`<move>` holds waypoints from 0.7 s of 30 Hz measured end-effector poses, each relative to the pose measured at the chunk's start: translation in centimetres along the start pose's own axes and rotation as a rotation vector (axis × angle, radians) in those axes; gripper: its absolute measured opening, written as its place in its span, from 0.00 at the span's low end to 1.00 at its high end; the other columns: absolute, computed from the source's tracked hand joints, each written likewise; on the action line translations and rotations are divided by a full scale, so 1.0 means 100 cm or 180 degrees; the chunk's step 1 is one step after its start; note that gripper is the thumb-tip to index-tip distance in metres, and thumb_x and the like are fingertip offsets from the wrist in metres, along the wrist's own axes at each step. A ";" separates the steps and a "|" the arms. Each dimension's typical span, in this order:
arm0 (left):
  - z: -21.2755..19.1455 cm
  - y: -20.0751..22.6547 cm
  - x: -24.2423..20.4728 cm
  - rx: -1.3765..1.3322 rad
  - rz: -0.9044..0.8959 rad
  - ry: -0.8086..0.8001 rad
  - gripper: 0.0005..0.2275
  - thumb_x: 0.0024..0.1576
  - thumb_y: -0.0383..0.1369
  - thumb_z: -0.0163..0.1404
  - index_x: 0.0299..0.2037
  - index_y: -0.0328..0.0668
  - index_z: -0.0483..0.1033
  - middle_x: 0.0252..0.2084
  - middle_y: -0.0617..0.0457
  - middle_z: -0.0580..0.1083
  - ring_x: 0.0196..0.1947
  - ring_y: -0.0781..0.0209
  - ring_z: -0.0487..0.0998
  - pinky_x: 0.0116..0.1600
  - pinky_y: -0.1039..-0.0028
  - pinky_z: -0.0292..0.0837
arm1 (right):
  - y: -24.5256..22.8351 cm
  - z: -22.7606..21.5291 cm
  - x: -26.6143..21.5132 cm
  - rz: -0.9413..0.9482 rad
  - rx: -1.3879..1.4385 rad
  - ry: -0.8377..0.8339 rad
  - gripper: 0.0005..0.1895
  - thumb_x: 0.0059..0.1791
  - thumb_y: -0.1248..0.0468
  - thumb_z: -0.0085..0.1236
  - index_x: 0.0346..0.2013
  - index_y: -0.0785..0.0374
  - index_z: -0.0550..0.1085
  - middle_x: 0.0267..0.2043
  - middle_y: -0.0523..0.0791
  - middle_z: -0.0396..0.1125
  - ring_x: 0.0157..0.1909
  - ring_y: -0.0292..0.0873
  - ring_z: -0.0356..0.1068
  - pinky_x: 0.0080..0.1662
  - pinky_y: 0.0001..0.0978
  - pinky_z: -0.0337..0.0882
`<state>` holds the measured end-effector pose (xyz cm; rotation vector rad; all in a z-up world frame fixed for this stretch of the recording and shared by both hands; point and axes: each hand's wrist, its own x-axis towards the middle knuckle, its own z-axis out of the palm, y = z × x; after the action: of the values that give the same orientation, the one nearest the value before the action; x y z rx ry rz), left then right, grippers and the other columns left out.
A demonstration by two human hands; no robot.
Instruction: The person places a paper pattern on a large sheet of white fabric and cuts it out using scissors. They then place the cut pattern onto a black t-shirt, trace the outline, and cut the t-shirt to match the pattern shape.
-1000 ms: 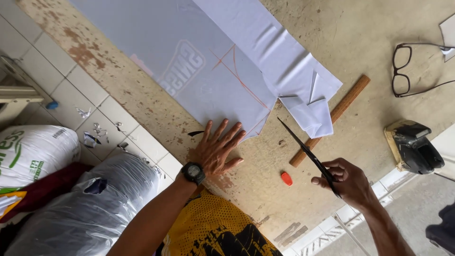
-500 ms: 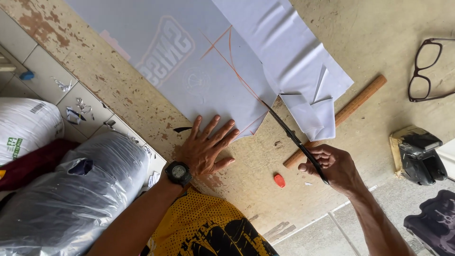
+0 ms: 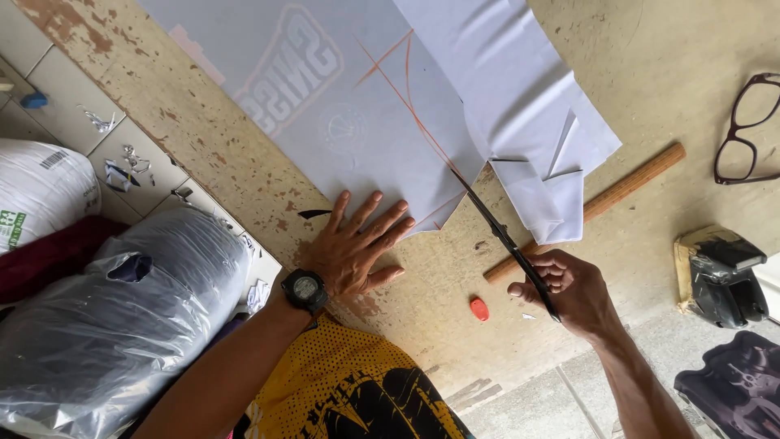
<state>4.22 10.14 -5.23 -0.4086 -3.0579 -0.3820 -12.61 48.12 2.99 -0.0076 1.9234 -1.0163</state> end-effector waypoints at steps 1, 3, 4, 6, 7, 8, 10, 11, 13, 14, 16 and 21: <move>-0.001 0.000 -0.001 0.0019 0.0003 -0.0024 0.37 0.67 0.65 0.38 0.84 0.64 0.54 0.89 0.59 0.46 0.87 0.41 0.40 0.82 0.32 0.32 | -0.005 0.003 0.001 -0.0029 0.0103 0.0002 0.31 0.40 0.66 0.83 0.53 0.76 0.80 0.29 0.56 0.79 0.31 0.50 0.80 0.38 0.42 0.78; -0.002 0.000 -0.001 0.0034 0.0000 -0.0050 0.37 0.67 0.65 0.38 0.85 0.64 0.52 0.89 0.59 0.45 0.87 0.41 0.38 0.82 0.33 0.31 | -0.014 0.006 0.005 -0.0055 0.0202 0.0001 0.30 0.40 0.67 0.83 0.53 0.75 0.80 0.28 0.55 0.79 0.31 0.47 0.80 0.37 0.40 0.77; -0.002 0.000 -0.002 0.0027 -0.0010 -0.0054 0.37 0.67 0.65 0.38 0.85 0.64 0.52 0.89 0.59 0.45 0.87 0.41 0.38 0.82 0.33 0.31 | -0.017 0.007 0.009 -0.0094 0.0106 -0.0024 0.30 0.40 0.66 0.83 0.53 0.75 0.80 0.29 0.55 0.79 0.31 0.48 0.80 0.38 0.41 0.78; -0.002 0.002 -0.002 0.0001 -0.0016 -0.0066 0.37 0.67 0.65 0.38 0.85 0.64 0.52 0.89 0.59 0.45 0.87 0.41 0.38 0.82 0.33 0.31 | -0.019 0.008 0.011 -0.0113 0.0010 -0.0047 0.30 0.41 0.65 0.83 0.52 0.75 0.80 0.29 0.56 0.80 0.31 0.50 0.80 0.38 0.43 0.79; -0.002 0.002 -0.002 0.0017 -0.0014 -0.0069 0.37 0.67 0.65 0.38 0.85 0.64 0.52 0.89 0.59 0.45 0.87 0.42 0.38 0.82 0.33 0.31 | -0.018 0.008 0.013 -0.0097 0.0202 -0.0085 0.29 0.41 0.66 0.82 0.53 0.75 0.80 0.29 0.55 0.79 0.31 0.48 0.80 0.38 0.42 0.78; -0.002 0.001 -0.001 0.0033 -0.0012 -0.0073 0.37 0.67 0.65 0.38 0.85 0.64 0.52 0.89 0.59 0.45 0.87 0.42 0.38 0.82 0.33 0.30 | -0.017 0.008 0.014 -0.0080 0.0394 -0.0123 0.29 0.41 0.67 0.82 0.54 0.75 0.80 0.28 0.54 0.78 0.31 0.47 0.79 0.39 0.42 0.78; -0.002 0.000 -0.002 0.0021 0.0000 -0.0101 0.37 0.67 0.65 0.38 0.85 0.64 0.52 0.89 0.59 0.44 0.87 0.41 0.37 0.82 0.33 0.30 | -0.010 0.002 0.014 -0.0031 0.0473 -0.0187 0.29 0.41 0.67 0.81 0.54 0.75 0.80 0.29 0.55 0.78 0.32 0.48 0.80 0.39 0.43 0.79; -0.002 -0.001 -0.002 0.0018 0.0009 -0.0121 0.37 0.67 0.65 0.38 0.85 0.64 0.52 0.89 0.59 0.44 0.87 0.41 0.36 0.82 0.32 0.29 | -0.007 0.000 0.015 0.0006 0.0547 -0.0251 0.30 0.41 0.67 0.81 0.55 0.75 0.80 0.30 0.56 0.78 0.33 0.50 0.81 0.39 0.45 0.79; -0.004 0.000 -0.001 0.0022 0.0005 -0.0128 0.37 0.67 0.65 0.38 0.85 0.64 0.52 0.89 0.59 0.43 0.87 0.42 0.36 0.82 0.33 0.29 | 0.004 -0.006 0.010 0.0092 0.0516 -0.0224 0.29 0.41 0.67 0.80 0.54 0.76 0.81 0.30 0.58 0.79 0.32 0.53 0.81 0.39 0.47 0.79; -0.005 0.000 -0.001 0.0024 0.0003 -0.0135 0.37 0.67 0.65 0.38 0.85 0.64 0.51 0.89 0.59 0.43 0.87 0.42 0.35 0.82 0.34 0.29 | 0.009 -0.009 0.008 0.0180 0.0486 -0.0196 0.28 0.41 0.67 0.79 0.53 0.77 0.81 0.29 0.60 0.79 0.32 0.56 0.82 0.38 0.49 0.79; -0.005 -0.003 0.000 0.0042 -0.0006 -0.0135 0.38 0.67 0.65 0.37 0.85 0.64 0.51 0.89 0.59 0.43 0.87 0.42 0.35 0.82 0.34 0.28 | 0.008 -0.009 0.013 0.0136 0.0491 -0.0235 0.29 0.41 0.67 0.80 0.54 0.77 0.80 0.30 0.59 0.79 0.32 0.55 0.81 0.39 0.48 0.79; -0.001 -0.002 -0.001 0.0019 0.0042 -0.0180 0.38 0.67 0.65 0.38 0.85 0.64 0.50 0.89 0.59 0.42 0.87 0.41 0.34 0.82 0.32 0.27 | -0.015 0.003 0.015 -0.0074 0.0518 -0.0197 0.30 0.41 0.67 0.81 0.54 0.77 0.79 0.28 0.54 0.76 0.31 0.48 0.78 0.39 0.41 0.76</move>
<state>4.22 9.91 -5.16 -0.4466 -3.1084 -0.3669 -13.81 46.36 2.84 0.0310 1.7840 -1.1725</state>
